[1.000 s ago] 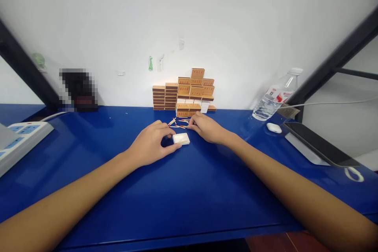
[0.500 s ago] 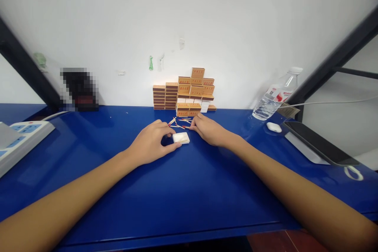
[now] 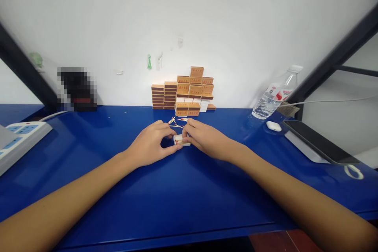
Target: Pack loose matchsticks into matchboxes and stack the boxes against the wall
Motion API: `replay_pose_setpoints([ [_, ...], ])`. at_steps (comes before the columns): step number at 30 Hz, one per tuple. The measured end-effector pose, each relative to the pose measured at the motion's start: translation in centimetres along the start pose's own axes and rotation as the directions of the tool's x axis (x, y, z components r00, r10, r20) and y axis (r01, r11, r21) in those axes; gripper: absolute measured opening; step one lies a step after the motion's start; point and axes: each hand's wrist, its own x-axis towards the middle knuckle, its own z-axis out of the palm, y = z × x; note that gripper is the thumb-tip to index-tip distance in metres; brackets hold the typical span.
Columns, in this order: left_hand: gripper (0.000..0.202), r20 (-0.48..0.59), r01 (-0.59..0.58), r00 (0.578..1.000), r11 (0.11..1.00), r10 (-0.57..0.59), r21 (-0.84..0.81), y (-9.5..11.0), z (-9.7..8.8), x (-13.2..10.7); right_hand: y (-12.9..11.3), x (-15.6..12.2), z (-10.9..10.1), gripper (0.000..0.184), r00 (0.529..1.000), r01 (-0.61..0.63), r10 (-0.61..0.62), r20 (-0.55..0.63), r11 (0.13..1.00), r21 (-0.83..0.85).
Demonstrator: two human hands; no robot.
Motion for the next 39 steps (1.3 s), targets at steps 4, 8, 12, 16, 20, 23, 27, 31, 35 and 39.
replay_pose_setpoints([
  [4, 0.027, 0.009, 0.006, 1.0, 1.0, -0.006, -0.004, 0.1, -0.1, 0.0, 1.6, 0.1, 0.1, 0.01, 0.984, -0.067, 0.074, -0.16, 0.997, 0.049],
  [8, 0.028, 0.024, 0.002, 1.0, 1.0, -0.001, -0.027, 0.4, -0.1, -0.1, 4.2, 0.4, 1.2, 0.009, 0.95, -0.2, 0.226, -0.214, 0.971, 0.134],
  [12, 0.028, 0.032, -0.009, 0.999, 1.0, 0.01, -0.029, 0.6, 0.0, -0.1, 5.4, 0.8, 1.9, 0.011, 0.96, -0.227, 0.251, -0.121, 0.956, 0.186],
  [16, 0.027, 0.008, 0.064, 0.998, 0.998, -0.064, 0.013, 0.4, 0.0, 0.0, 4.3, 0.7, 1.0, 0.013, 0.952, -0.226, 0.264, -0.157, 0.948, 0.223],
  [20, 0.026, 0.001, 0.077, 0.997, 0.997, -0.077, 0.023, 0.3, -0.1, 0.0, 2.1, 0.3, 0.2, 0.013, 0.982, -0.114, 0.152, -0.107, 0.947, 0.3],
  [23, 0.026, -0.001, 0.058, 0.998, 0.998, -0.058, 0.026, 0.3, -0.1, 0.0, 1.3, 0.5, 0.2, 0.016, 0.992, -0.064, 0.096, -0.086, 0.947, 0.316],
  [27, 0.025, 0.02, 0.012, 1.0, 1.0, -0.012, 0.008, 0.6, -0.1, -0.1, 1.9, 1.7, 0.9, 0.012, 0.975, -0.059, 0.116, -0.188, 0.956, 0.287],
  [31, 0.024, 0.062, -0.036, 0.997, 0.998, 0.039, -0.05, 0.9, 0.0, -0.2, 2.8, 2.6, 1.7, 0.015, 0.993, -0.019, 0.044, -0.112, 0.977, 0.21],
  [35, 0.023, 0.042, -0.042, 0.998, 0.999, 0.044, -0.028, 0.8, 0.0, -0.2, 3.3, 2.4, 1.9, 0.019, 0.992, -0.045, 0.064, -0.113, 0.986, 0.158],
  [39, 0.022, 0.044, -0.061, 0.997, 0.998, 0.062, -0.03, 0.7, 0.1, -0.2, 3.3, 1.5, 1.7, 0.02, 0.961, -0.184, 0.203, -0.188, 0.976, 0.116],
])
